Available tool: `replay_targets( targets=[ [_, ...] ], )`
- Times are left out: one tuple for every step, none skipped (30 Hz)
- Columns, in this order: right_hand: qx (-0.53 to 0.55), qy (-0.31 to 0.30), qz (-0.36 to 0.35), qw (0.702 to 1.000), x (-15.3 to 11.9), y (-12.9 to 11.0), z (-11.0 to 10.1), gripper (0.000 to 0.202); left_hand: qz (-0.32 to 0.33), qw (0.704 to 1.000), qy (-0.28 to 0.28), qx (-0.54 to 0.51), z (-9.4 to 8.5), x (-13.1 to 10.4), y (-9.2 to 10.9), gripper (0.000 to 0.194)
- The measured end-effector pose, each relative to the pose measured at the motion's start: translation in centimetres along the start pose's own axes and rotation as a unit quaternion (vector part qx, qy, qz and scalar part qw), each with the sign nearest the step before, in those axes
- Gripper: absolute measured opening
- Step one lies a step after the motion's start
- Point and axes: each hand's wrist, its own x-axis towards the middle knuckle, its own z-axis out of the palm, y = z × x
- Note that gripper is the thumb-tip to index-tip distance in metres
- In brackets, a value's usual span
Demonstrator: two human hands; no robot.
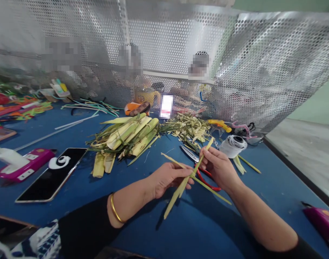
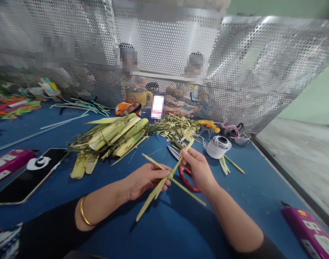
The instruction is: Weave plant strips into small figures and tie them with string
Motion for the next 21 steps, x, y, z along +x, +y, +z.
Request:
replay_targets(
  targets=[
    [-0.011,-0.001,0.001,1.0,0.0,0.1,0.1,0.032,0.008,1.0,0.004,0.016,0.1,-0.1,0.0,0.024],
    [-0.022,0.004,0.001,1.0,0.0,0.3,0.2,0.032,0.019,0.999,0.008,0.031,0.2,-0.1,-0.1,0.021],
    [-0.031,0.012,0.001,0.999,0.1,0.4,0.2,0.033,0.029,0.999,0.014,0.041,0.2,-0.1,-0.1,0.018],
    [-0.037,0.021,0.001,0.999,0.1,0.5,0.2,0.034,0.037,0.998,0.019,0.048,0.3,-0.1,-0.1,0.016],
    [-0.038,0.029,0.002,0.999,0.1,0.6,0.1,0.034,0.042,0.997,0.024,0.054,0.3,-0.1,0.0,0.015],
    [-0.036,0.035,0.004,0.999,0.2,0.7,0.0,0.034,0.046,0.997,0.027,0.059,0.3,0.0,0.0,0.015],
    [-0.034,0.037,0.008,0.999,0.3,0.6,-0.1,0.034,0.05,0.996,0.03,0.065,0.2,0.1,0.0,0.016],
    [-0.03,0.037,0.012,0.999,0.3,0.6,-0.3,0.035,0.056,0.995,0.037,0.071,0.1,0.3,0.1,0.019],
    [-0.026,0.037,0.014,0.999,0.4,0.4,-0.5,0.035,0.066,0.993,0.052,0.077,-0.1,0.5,0.1,0.023],
    [-0.023,0.037,0.014,0.999,0.4,0.3,-0.6,0.035,0.08,0.99,0.08,0.082,-0.3,0.7,0.2,0.029],
    [-0.021,0.038,0.014,0.999,0.4,0.1,-0.7,0.036,0.101,0.984,0.12,0.085,-0.6,1.0,0.3,0.036],
    [-0.02,0.039,0.013,0.999,0.4,0.0,-0.8,0.036,0.127,0.972,0.175,0.089,-0.9,1.2,0.4,0.045],
    [-0.02,0.038,0.012,0.999,0.4,-0.2,-0.9,0.036,0.16,0.953,0.238,0.097,-1.2,1.3,0.5,0.053],
    [-0.021,0.037,0.013,0.999,0.4,-0.3,-0.9,0.036,0.199,0.927,0.295,0.115,-1.4,1.4,0.7,0.059],
    [-0.022,0.034,0.016,0.999,0.4,-0.3,-0.8,0.036,0.247,0.896,0.339,0.147,-1.7,1.3,0.8,0.062],
    [-0.023,0.031,0.018,0.999,0.3,-0.3,-0.7,0.036,0.299,0.863,0.358,0.194,-1.8,1.2,1.0,0.059],
    [-0.023,0.025,0.021,0.999,0.3,-0.3,-0.6,0.036,0.348,0.835,0.344,0.252,-1.8,1.0,1.2,0.052],
    [-0.025,0.018,0.022,0.999,0.2,-0.2,-0.5,0.035,0.387,0.816,0.296,0.312,-1.8,0.7,1.4,0.039],
    [-0.03,0.01,0.021,0.999,0.2,-0.1,-0.3,0.035,0.398,0.808,0.227,0.37,-1.6,0.4,1.5,0.027],
    [-0.038,0.001,0.018,0.999,0.1,0.0,-0.2,0.035,0.388,0.806,0.161,0.416,-1.5,0.1,1.6,0.019],
    [-0.048,-0.011,0.015,0.999,0.1,0.1,-0.1,0.035,0.37,0.807,0.108,0.447,-1.3,-0.1,1.7,0.018]
  ],
)
